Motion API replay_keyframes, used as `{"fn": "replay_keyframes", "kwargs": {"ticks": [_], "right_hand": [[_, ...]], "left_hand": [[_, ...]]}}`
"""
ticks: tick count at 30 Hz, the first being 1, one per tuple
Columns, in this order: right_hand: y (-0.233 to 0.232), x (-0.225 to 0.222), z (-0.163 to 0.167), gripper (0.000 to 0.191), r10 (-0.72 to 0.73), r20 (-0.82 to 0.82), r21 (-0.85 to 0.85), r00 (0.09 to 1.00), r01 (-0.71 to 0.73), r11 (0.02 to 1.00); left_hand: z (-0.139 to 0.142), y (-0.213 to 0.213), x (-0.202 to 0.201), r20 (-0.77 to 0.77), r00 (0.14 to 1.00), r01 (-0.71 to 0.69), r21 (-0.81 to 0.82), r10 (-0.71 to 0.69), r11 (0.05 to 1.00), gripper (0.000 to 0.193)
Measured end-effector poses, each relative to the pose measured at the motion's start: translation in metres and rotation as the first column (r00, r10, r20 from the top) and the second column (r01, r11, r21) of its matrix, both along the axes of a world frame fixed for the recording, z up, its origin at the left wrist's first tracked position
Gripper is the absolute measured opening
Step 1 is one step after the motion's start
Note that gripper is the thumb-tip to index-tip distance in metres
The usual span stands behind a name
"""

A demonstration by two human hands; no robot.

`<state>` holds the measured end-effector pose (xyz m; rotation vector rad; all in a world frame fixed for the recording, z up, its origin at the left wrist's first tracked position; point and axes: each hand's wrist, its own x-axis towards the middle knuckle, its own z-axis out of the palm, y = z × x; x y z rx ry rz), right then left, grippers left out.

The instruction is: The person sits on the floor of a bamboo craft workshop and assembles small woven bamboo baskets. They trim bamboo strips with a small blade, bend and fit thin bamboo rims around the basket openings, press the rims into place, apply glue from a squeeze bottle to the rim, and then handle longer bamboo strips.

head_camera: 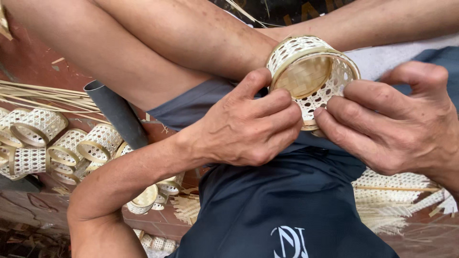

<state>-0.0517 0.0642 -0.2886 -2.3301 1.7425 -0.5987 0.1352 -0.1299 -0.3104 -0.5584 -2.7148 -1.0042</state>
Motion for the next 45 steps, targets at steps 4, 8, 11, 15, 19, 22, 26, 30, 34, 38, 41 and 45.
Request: {"fn": "replay_keyframes", "kwargs": {"ticks": [4,8,11,15,19,22,26,30,34,38,41,45], "right_hand": [[0.001,-0.004,-0.005,0.018,0.026,0.026,-0.033,0.999,-0.025,0.999],[0.002,-0.004,-0.009,0.020,0.062,0.052,-0.065,0.997,-0.058,0.996],[0.007,-0.003,-0.011,0.019,0.066,0.071,-0.085,0.995,-0.060,0.995],[0.017,0.000,-0.013,0.019,0.085,0.112,-0.071,0.990,-0.077,0.995],[0.018,0.004,-0.017,0.020,0.102,0.159,-0.073,0.982,-0.091,0.993],[0.015,0.005,-0.018,0.016,0.095,0.163,-0.067,0.982,-0.085,0.994],[0.013,0.008,-0.017,0.017,0.068,0.182,-0.072,0.981,-0.055,0.996],[0.013,0.010,-0.015,0.020,0.069,0.181,-0.071,0.981,-0.058,0.996],[0.008,0.010,-0.004,0.013,0.058,0.160,-0.045,0.985,-0.052,0.998],[-0.001,0.015,0.010,0.015,-0.017,0.108,-0.021,0.994,0.019,1.000],[-0.001,0.025,0.008,0.013,-0.025,0.212,0.088,0.977,0.006,0.996],[0.012,0.034,0.002,0.023,-0.078,0.336,0.223,0.939,0.001,0.975]], "left_hand": [[-0.004,-0.003,-0.001,-0.024,1.000,0.011,0.040,-0.010,0.999,0.016],[0.000,-0.006,-0.003,-0.020,0.999,0.042,0.115,-0.040,0.993,0.013],[0.003,-0.007,-0.003,0.006,0.998,0.060,0.134,-0.061,0.989,0.011],[0.006,-0.007,0.001,0.019,0.998,0.056,0.124,-0.059,0.991,0.010],[0.006,-0.006,0.004,0.014,0.998,0.063,0.150,-0.066,0.987,0.012],[0.007,-0.005,0.005,-0.011,1.000,0.019,0.152,-0.018,0.988,0.014],[0.008,-0.005,0.005,-0.014,1.000,0.009,0.130,-0.007,0.991,0.016],[0.010,-0.008,0.007,-0.005,0.998,0.057,0.145,-0.057,0.988,0.017],[0.014,-0.011,0.007,-0.041,0.997,0.075,0.102,-0.071,0.992,0.019],[0.017,-0.010,0.005,-0.071,0.993,0.100,0.062,-0.095,0.993,0.027],[0.014,-0.009,0.007,-0.061,0.992,0.109,0.054,-0.106,0.993,0.026],[-0.005,-0.008,0.015,0.054,0.998,-0.027,0.191,0.017,0.981,0.040]]}}
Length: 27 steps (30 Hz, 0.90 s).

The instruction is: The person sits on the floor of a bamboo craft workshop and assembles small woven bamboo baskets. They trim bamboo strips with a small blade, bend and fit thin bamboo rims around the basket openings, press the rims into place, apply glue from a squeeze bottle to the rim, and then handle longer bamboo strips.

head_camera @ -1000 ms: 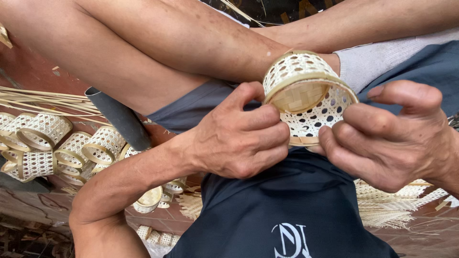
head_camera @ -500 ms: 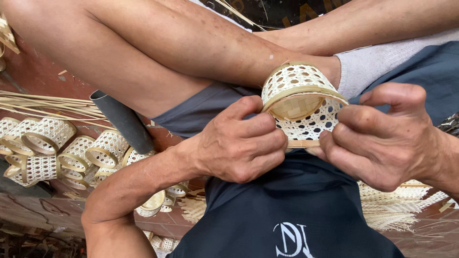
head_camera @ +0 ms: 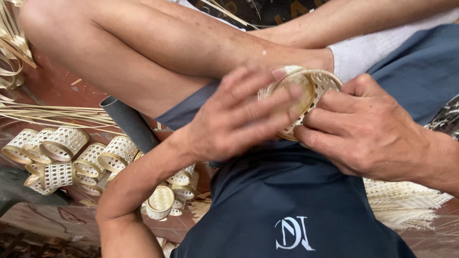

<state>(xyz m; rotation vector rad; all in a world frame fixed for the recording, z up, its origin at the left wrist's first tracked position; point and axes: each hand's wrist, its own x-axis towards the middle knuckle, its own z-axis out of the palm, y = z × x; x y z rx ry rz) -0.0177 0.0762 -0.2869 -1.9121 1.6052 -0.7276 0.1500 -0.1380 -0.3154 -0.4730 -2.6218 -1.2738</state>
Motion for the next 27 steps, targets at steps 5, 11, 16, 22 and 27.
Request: {"fn": "replay_keyframes", "kwargs": {"ticks": [5,11,16,22,27], "right_hand": [[0.008,0.008,0.005,0.028,-0.049,0.010,0.010,0.999,0.049,0.999],[0.012,-0.001,0.012,0.028,-0.102,-0.101,-0.152,0.990,0.086,0.985],[0.009,-0.007,0.013,0.022,-0.110,-0.002,-0.211,0.994,0.107,0.972],[-0.013,-0.027,0.041,0.026,-0.614,0.004,0.141,0.790,0.607,0.782],[-0.021,-0.017,-0.024,0.016,-0.750,0.212,0.026,0.626,0.764,0.645]], "left_hand": [[-0.021,0.005,0.003,0.293,0.954,-0.038,0.310,-0.057,0.950,0.085],[-0.023,-0.011,-0.023,0.250,0.959,0.034,0.364,-0.132,0.931,0.107],[-0.037,-0.018,-0.019,0.379,0.849,-0.009,0.708,-0.369,0.706,0.117],[-0.037,0.015,-0.022,-0.037,0.910,-0.373,0.366,0.414,0.852,0.112],[-0.039,0.032,-0.056,-0.183,0.782,-0.573,0.165,0.596,0.803,0.107]]}}
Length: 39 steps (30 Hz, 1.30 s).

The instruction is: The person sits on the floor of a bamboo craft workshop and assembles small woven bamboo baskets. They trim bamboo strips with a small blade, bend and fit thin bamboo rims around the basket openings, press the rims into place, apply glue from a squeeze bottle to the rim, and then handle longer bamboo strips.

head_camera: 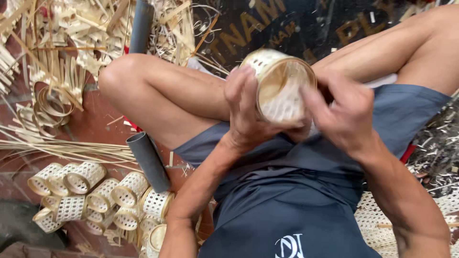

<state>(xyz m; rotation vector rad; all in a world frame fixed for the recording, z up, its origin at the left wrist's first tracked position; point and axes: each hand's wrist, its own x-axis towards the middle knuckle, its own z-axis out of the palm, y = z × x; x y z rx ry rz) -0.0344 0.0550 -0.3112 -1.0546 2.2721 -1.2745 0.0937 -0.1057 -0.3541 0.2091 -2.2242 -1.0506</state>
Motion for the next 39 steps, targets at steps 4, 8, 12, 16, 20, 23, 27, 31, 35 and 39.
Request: {"fn": "replay_keyframes", "kwargs": {"ticks": [4,8,12,16,20,23,27,31,35,39], "right_hand": [[-0.006,-0.047,-0.057,0.006,0.152,-0.422,0.121,0.894,-0.110,0.986],[-0.029,-0.074,-0.081,0.009,0.233,-0.539,0.158,0.809,-0.174,0.972],[-0.038,-0.082,-0.101,0.024,0.307,-0.639,0.280,0.706,-0.158,0.947],[-0.033,-0.084,-0.123,0.031,0.334,-0.700,0.317,0.631,-0.145,0.937],[-0.035,-0.084,-0.126,0.030,0.333,-0.706,0.300,0.625,-0.163,0.940],[-0.035,-0.084,-0.114,0.023,0.294,-0.676,0.215,0.676,-0.200,0.956],[-0.024,-0.082,-0.097,0.027,0.249,-0.370,0.114,0.895,-0.222,0.968],[-0.026,-0.067,-0.106,0.016,0.182,-0.378,0.078,0.908,-0.164,0.983],[-0.035,-0.063,-0.118,0.015,0.179,-0.460,-0.047,0.870,-0.225,0.973],[-0.033,-0.058,-0.121,0.011,0.171,-0.539,0.012,0.825,-0.196,0.981]], "left_hand": [[-0.020,-0.024,-0.024,0.236,0.971,-0.009,0.158,-0.029,0.987,0.064],[-0.053,-0.031,-0.049,0.350,0.935,-0.147,0.226,0.060,0.963,0.040],[-0.074,-0.022,-0.058,0.301,0.949,-0.122,0.098,0.088,0.988,0.037],[-0.079,-0.020,-0.053,0.309,0.949,-0.094,0.090,0.062,0.992,0.035],[-0.077,-0.022,-0.048,0.280,0.960,-0.028,0.088,0.002,0.996,0.035],[-0.075,-0.020,-0.048,0.305,0.952,-0.076,0.149,0.027,0.986,0.037],[-0.066,-0.014,-0.045,0.353,0.922,-0.226,0.151,0.161,0.962,0.058],[-0.054,-0.011,-0.040,0.529,0.846,-0.140,0.113,0.060,0.984,0.076],[-0.058,-0.021,-0.047,0.502,0.860,-0.072,-0.059,0.092,0.996,0.040],[-0.075,-0.036,-0.059,0.423,0.897,-0.011,-0.271,0.129,0.963,0.017]]}}
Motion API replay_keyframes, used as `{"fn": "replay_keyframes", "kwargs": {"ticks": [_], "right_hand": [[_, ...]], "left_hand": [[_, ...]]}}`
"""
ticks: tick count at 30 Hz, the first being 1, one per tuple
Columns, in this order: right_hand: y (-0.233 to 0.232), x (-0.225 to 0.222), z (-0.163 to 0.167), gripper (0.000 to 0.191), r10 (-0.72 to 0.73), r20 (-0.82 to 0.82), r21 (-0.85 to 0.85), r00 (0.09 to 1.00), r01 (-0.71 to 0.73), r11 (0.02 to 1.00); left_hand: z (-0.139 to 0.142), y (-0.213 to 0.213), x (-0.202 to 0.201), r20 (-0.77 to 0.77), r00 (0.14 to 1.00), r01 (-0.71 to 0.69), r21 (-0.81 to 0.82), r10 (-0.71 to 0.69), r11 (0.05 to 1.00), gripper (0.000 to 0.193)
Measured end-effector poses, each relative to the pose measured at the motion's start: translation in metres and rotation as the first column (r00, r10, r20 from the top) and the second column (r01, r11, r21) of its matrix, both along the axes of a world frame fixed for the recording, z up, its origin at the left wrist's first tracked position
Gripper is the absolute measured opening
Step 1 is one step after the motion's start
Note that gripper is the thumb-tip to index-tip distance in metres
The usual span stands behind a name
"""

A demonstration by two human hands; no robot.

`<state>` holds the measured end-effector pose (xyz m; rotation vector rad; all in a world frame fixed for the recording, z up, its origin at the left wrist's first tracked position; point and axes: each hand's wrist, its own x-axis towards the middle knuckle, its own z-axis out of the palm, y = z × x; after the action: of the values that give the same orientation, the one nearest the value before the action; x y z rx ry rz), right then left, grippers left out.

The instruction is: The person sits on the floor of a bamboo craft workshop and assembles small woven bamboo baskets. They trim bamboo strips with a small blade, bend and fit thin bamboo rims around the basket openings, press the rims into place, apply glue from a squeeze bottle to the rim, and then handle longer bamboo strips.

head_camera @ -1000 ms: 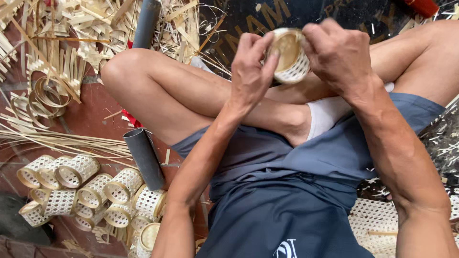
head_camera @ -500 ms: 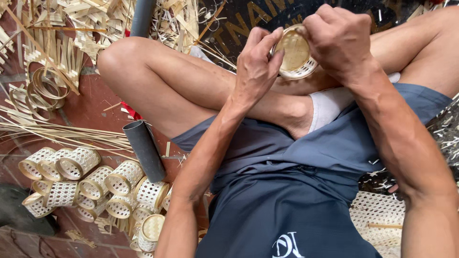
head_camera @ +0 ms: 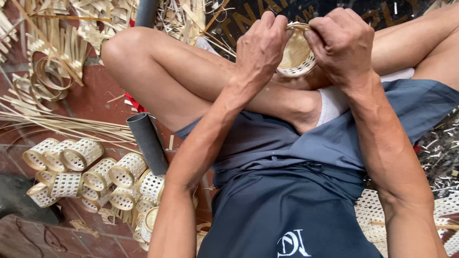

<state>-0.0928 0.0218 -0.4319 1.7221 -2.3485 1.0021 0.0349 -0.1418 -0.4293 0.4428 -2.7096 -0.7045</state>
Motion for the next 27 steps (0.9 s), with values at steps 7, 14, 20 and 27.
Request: {"fn": "replay_keyframes", "kwargs": {"ticks": [7,14,20,27], "right_hand": [[0.000,0.009,-0.012,0.023,-0.094,-0.175,0.155,0.980,0.122,0.980],[0.003,0.006,0.006,0.020,-0.128,0.018,0.088,0.992,0.126,0.988],[0.005,0.003,0.028,0.017,-0.149,0.443,0.072,0.884,0.131,0.989],[0.005,-0.014,0.005,0.014,-0.157,0.900,0.109,0.406,0.139,0.984]], "left_hand": [[-0.012,-0.022,-0.008,-0.050,0.954,0.286,-0.136,-0.295,0.949,0.016],[0.007,-0.031,-0.011,-0.075,0.918,0.372,-0.169,-0.389,0.913,0.013],[0.022,-0.025,-0.017,-0.052,0.983,0.170,-0.088,-0.175,0.981,0.016],[0.018,-0.022,-0.016,-0.026,0.993,0.116,-0.003,-0.116,0.993,0.014]]}}
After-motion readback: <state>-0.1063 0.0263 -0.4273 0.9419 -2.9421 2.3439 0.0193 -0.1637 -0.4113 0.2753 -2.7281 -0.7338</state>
